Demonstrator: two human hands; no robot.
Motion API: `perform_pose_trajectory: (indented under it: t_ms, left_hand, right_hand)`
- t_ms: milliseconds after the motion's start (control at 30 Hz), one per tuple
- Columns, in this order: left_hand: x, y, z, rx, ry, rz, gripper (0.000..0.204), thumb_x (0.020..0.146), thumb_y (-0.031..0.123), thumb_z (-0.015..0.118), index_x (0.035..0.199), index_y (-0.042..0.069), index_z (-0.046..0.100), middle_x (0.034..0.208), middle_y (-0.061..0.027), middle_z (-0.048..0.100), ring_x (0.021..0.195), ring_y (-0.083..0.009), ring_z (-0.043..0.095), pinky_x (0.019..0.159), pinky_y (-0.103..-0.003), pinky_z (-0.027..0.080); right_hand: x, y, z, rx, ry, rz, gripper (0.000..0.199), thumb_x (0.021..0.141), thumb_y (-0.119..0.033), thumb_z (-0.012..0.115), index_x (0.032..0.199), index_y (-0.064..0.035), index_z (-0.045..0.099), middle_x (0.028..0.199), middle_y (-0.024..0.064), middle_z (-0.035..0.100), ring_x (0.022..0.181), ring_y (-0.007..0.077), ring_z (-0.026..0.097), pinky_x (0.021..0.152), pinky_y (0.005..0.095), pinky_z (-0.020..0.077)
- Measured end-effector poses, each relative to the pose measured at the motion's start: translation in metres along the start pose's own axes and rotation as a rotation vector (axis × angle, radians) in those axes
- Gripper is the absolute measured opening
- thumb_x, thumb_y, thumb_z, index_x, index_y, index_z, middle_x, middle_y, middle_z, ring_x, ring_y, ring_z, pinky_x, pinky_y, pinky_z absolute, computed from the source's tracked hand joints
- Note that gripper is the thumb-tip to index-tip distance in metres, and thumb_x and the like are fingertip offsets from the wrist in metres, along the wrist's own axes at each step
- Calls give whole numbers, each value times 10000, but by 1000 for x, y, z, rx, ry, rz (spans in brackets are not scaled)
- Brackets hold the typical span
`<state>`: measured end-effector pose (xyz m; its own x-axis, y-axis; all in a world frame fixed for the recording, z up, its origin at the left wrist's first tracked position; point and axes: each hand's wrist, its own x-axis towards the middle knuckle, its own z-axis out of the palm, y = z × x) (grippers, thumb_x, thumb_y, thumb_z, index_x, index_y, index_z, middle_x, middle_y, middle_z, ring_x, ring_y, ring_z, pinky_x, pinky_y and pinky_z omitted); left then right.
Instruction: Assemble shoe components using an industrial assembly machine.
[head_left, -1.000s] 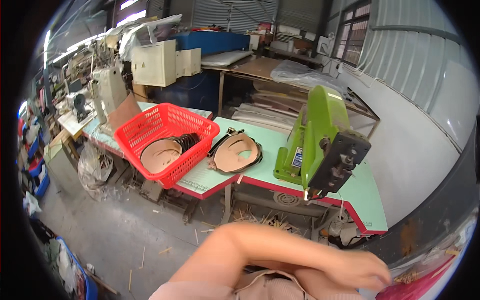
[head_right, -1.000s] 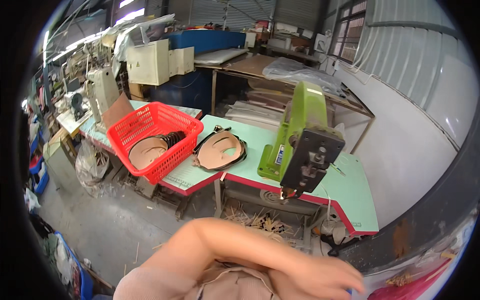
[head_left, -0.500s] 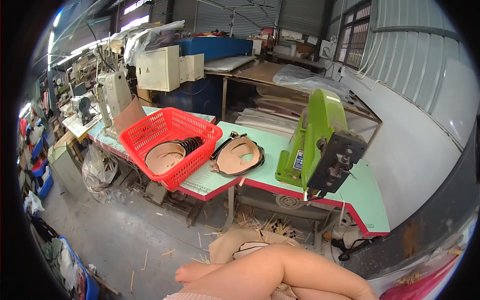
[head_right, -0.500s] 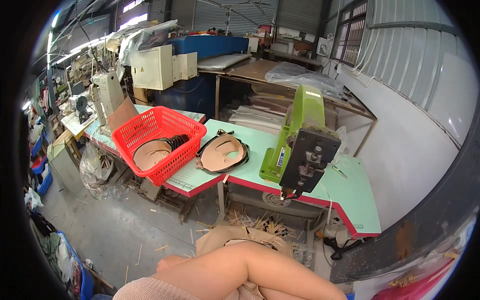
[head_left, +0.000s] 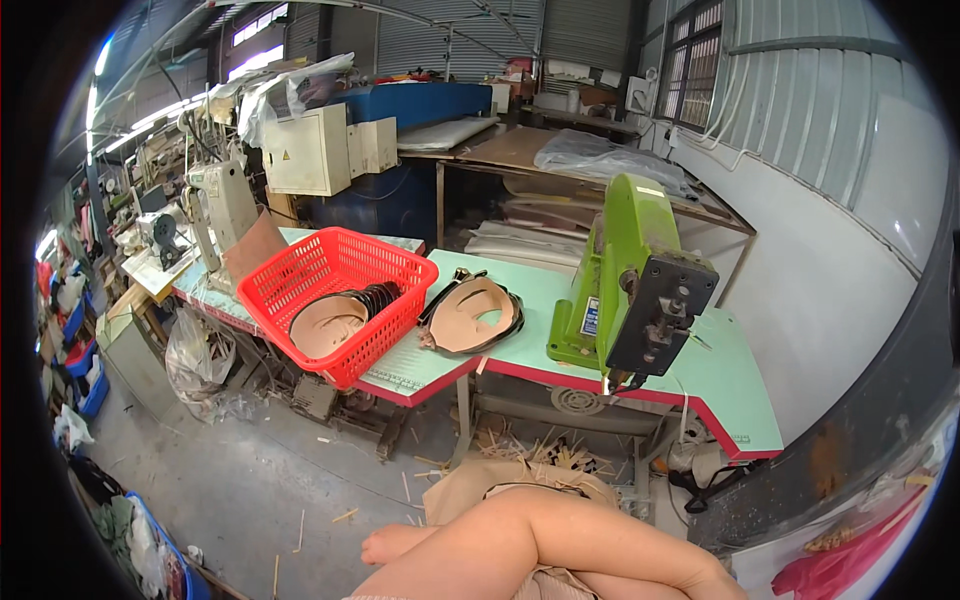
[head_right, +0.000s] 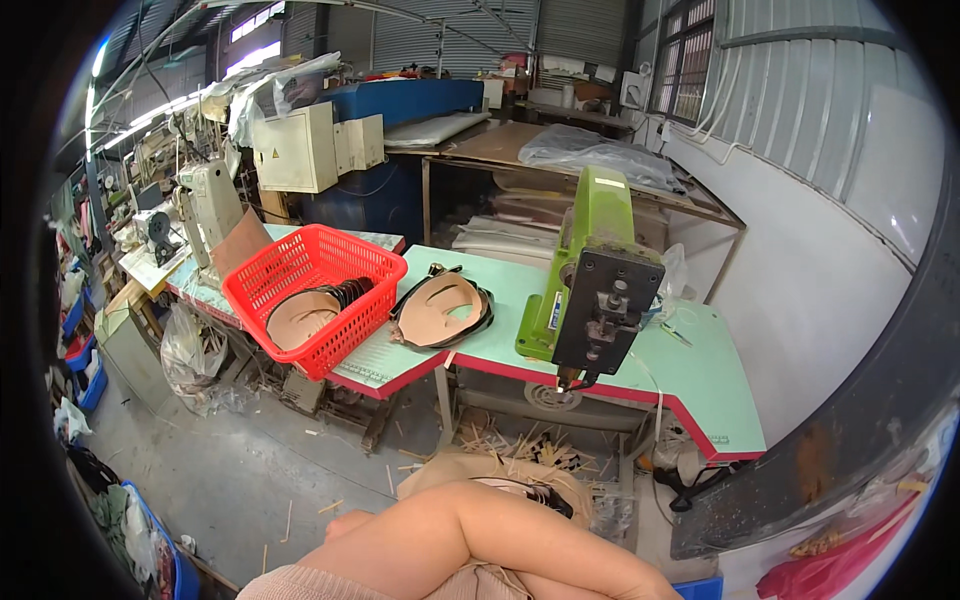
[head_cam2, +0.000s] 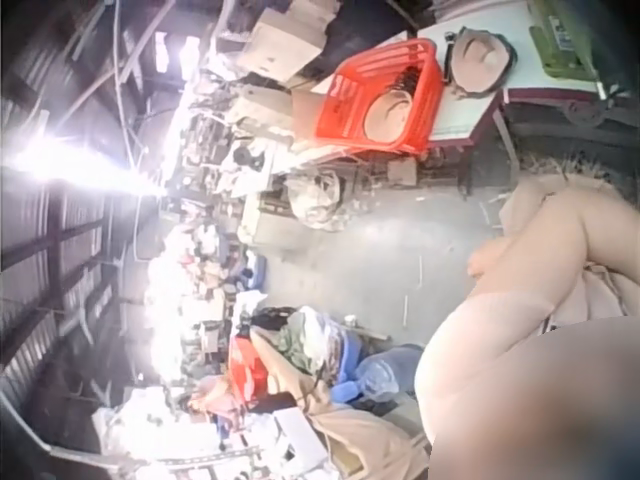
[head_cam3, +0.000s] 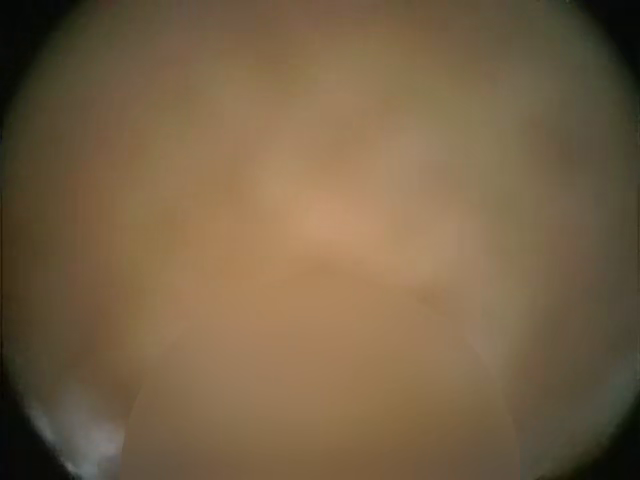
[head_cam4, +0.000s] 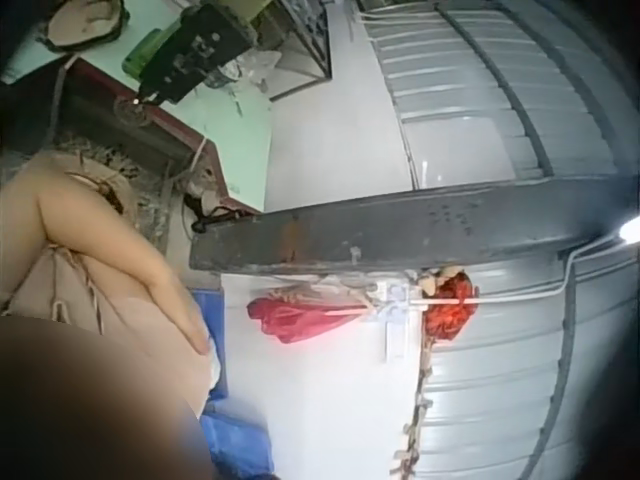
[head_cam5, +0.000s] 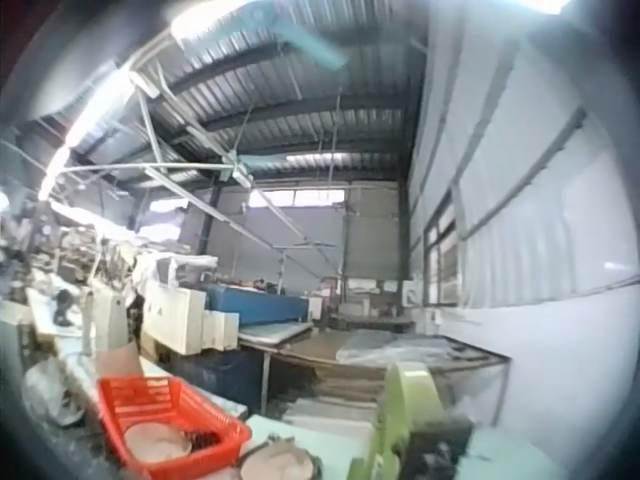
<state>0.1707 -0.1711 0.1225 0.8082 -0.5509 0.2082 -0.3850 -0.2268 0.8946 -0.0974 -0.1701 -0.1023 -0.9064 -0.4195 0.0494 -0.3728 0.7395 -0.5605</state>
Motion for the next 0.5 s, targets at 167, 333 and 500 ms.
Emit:
perform_pose_trajectory:
  t_ms: [167,333,500]
  left_hand:
    - [21,-19,-1,-104,-103,-25,615,919,521,308,1163,0,523,1133,-211,556,1063,-317,516,901,-383,373]
    - [22,-11,8,55,-116,-193,661,877,608,296,1277,103,445,1281,-193,463,1235,-370,363,1021,-530,166]
    - [-68,-34,16,611,667,123,218,797,173,513,965,56,586,835,-128,573,784,-249,575,682,-296,471]
  right_hand:
    - [-41,-23,-49,-23,18,56,211,746,-232,556,836,-42,563,830,145,571,798,323,586,662,429,483]
    - [-91,-24,-37,-37,236,329,201,765,-232,569,861,-57,586,827,135,590,795,314,584,681,416,484]
    - [-159,-19,-13,-44,434,611,192,785,-233,583,886,-71,609,823,125,608,793,306,582,700,403,484]
